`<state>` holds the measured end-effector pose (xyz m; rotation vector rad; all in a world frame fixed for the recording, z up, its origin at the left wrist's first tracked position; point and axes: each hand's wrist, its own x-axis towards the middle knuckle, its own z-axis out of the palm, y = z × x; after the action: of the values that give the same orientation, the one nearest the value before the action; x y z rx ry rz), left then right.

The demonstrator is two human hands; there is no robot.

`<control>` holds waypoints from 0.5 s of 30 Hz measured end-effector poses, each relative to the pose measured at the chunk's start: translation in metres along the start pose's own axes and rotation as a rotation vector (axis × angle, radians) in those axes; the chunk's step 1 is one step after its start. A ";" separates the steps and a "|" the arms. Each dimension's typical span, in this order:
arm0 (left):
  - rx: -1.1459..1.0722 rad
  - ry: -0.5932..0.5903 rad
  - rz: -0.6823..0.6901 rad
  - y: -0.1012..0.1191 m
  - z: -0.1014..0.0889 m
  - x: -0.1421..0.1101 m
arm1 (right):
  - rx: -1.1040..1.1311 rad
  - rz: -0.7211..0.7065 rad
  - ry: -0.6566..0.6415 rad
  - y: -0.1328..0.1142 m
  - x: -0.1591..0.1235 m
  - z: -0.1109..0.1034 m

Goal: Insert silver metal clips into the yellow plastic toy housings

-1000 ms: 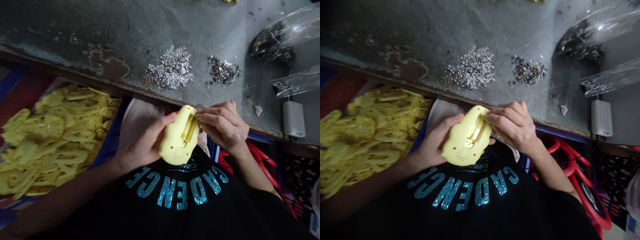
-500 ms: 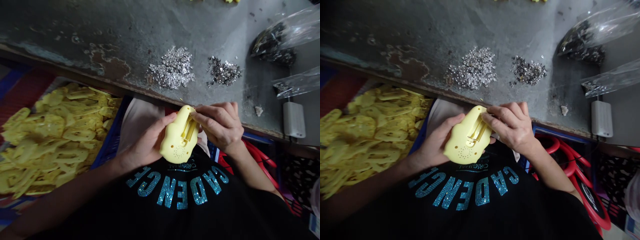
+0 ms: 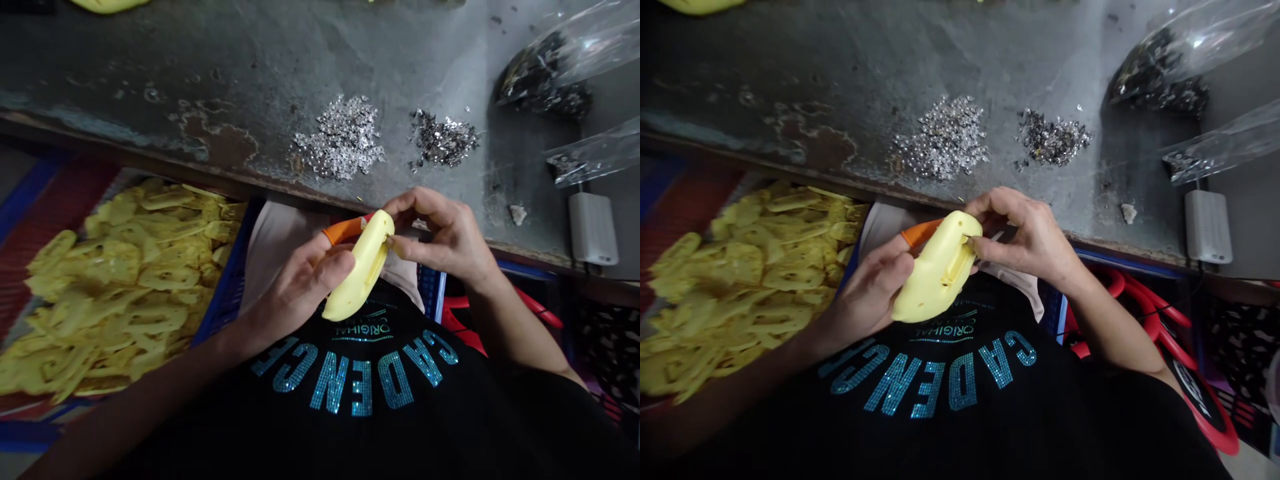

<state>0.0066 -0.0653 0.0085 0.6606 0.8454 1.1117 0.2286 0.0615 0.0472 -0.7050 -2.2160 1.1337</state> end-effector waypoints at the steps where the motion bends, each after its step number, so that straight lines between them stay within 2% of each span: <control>1: 0.001 -0.011 -0.015 0.000 -0.002 -0.002 | 0.021 0.009 0.022 0.001 -0.001 0.002; 6: -0.011 0.041 -0.028 -0.001 -0.005 -0.004 | 0.071 0.005 0.092 0.004 -0.006 0.007; 12: 0.014 0.141 0.024 -0.005 -0.005 0.002 | 0.082 0.044 0.099 0.009 -0.003 0.007; 15: 0.018 0.140 0.044 -0.002 -0.006 0.005 | 0.172 0.112 0.077 0.015 0.001 0.008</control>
<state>0.0036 -0.0612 0.0027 0.6242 0.9649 1.2022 0.2252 0.0656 0.0315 -0.7933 -2.0082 1.3122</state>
